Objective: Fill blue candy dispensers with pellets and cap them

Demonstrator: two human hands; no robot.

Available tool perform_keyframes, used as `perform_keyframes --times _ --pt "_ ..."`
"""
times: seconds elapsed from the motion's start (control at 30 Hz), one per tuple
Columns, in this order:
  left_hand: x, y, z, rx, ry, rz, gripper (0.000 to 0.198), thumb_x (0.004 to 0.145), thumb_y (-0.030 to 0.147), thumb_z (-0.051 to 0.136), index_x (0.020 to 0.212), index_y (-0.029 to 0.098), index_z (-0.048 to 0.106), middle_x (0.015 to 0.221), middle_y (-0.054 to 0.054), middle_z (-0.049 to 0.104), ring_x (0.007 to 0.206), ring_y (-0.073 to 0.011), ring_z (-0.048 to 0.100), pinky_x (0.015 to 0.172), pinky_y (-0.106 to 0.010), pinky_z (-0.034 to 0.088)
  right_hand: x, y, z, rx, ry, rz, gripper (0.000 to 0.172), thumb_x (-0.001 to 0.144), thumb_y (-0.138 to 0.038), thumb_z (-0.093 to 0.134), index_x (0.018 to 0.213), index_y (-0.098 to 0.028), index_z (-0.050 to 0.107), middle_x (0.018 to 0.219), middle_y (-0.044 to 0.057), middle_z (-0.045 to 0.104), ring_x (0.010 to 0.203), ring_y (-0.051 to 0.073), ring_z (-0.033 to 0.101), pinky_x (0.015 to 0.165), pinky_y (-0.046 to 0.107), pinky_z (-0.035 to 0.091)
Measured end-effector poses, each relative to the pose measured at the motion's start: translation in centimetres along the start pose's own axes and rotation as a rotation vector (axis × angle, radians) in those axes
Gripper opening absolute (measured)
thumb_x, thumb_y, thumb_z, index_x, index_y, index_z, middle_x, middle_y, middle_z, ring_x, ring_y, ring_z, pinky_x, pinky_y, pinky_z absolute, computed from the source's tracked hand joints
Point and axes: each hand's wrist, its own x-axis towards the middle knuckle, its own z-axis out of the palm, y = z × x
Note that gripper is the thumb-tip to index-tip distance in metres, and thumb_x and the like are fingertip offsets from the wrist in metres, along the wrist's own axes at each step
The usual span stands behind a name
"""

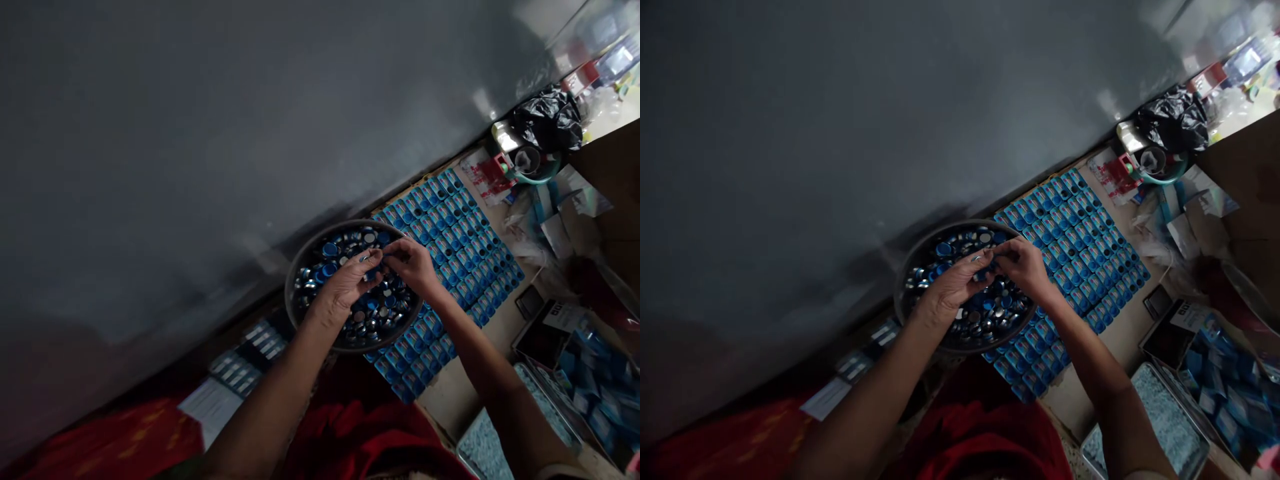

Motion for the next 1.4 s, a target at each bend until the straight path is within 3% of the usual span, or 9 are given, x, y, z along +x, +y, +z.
perform_keyframes --times 0.23,0.4,0.63,0.8,0.9,1.0,1.13,1.27,1.4 --pt "0.0 0.6 0.9 -0.008 0.007 0.071 0.006 0.090 0.014 0.071 0.094 0.013 0.074 0.092 -0.008 0.076 0.081 -0.0147 0.073 0.071 -0.022 0.062 9.0 3.4 -6.5 -0.377 0.352 0.099 0.018 0.076 -0.026 0.071 0.092 -0.020 0.078 0.084 0.002 0.076 0.084 0.021 0.071 0.084 0.034 0.055" --pt "-0.4 1.3 -0.1 -0.039 -0.035 -0.010 0.023 0.082 0.006 0.064 0.100 0.011 0.078 0.096 -0.012 0.079 0.090 -0.0204 0.078 0.080 -0.027 0.065 15.2 5.8 -8.4 -0.985 0.141 0.236 0.020 0.082 -0.021 0.071 0.099 -0.023 0.082 0.111 0.006 0.080 0.105 0.024 0.073 0.092 0.032 0.052" --pt "-0.3 1.9 -0.4 -0.067 -0.090 0.023 0.028 0.085 0.011 0.065 0.108 0.009 0.080 0.106 -0.014 0.081 0.100 -0.0258 0.079 0.092 -0.035 0.066 17.8 5.9 -9.5 -1.094 0.051 0.406 0.028 0.080 -0.038 0.082 0.104 -0.027 0.077 0.113 0.005 0.079 0.102 0.025 0.071 0.081 0.032 0.053" --pt "-1.0 1.9 0.5 -0.133 -0.016 -0.057 0.027 0.089 0.012 0.059 0.105 0.006 0.080 0.109 -0.018 0.082 0.100 -0.0269 0.080 0.088 -0.036 0.067 15.6 3.7 -8.4 -1.063 0.091 0.333 0.020 0.080 -0.030 0.082 0.099 -0.026 0.077 0.106 0.005 0.079 0.100 0.026 0.070 0.083 0.033 0.052" --pt "-1.3 1.4 1.0 -0.140 0.017 -0.063 0.028 0.086 0.006 0.058 0.103 0.005 0.080 0.113 -0.017 0.081 0.104 -0.0278 0.080 0.092 -0.038 0.067 10.6 1.5 -6.8 -0.799 0.189 0.078 0.010 0.090 -0.031 0.074 0.095 -0.024 0.079 0.090 0.002 0.075 0.086 0.021 0.068 0.078 0.031 0.051" --pt "-1.2 0.9 1.8 -0.129 0.059 0.014 0.024 0.083 0.002 0.063 0.097 0.009 0.082 0.117 -0.013 0.082 0.111 -0.0265 0.078 0.101 -0.042 0.065 4.5 -0.2 -5.2 -0.458 0.045 -0.193 0.014 0.095 -0.036 0.074 0.100 -0.027 0.082 0.083 0.000 0.069 0.075 0.016 0.064 0.072 0.028 0.050" --pt "-1.1 0.7 4.4 -0.037 0.034 0.031 0.023 0.086 0.003 0.066 0.095 0.014 0.083 0.120 -0.009 0.082 0.123 -0.0240 0.073 0.107 -0.040 0.062 -0.2 -0.7 -4.2 -0.309 0.065 -0.279 0.013 0.091 -0.029 0.078 0.103 -0.027 0.083 0.087 0.000 0.066 0.075 0.015 0.062 0.071 0.028 0.051" --pt "-0.4 1.1 8.5 -0.013 0.020 0.037 0.018 0.089 0.001 0.068 0.090 0.014 0.082 0.114 -0.007 0.082 0.117 -0.0193 0.074 0.105 -0.032 0.062 -0.4 -0.2 -5.9 -0.182 0.290 -0.277 0.008 0.088 -0.021 0.070 0.081 -0.022 0.073 0.082 0.000 0.064 0.072 0.014 0.059 0.070 0.028 0.051" --pt "2.5 2.3 12.2 -0.073 -0.037 -0.011 0.017 0.095 0.000 0.065 0.088 0.010 0.077 0.098 -0.008 0.080 0.093 -0.0160 0.078 0.087 -0.027 0.068 3.5 1.1 -11.3 -0.129 0.468 -0.109 0.005 0.085 -0.027 0.063 0.085 -0.022 0.066 0.081 -0.001 0.065 0.072 0.015 0.060 0.069 0.027 0.051"
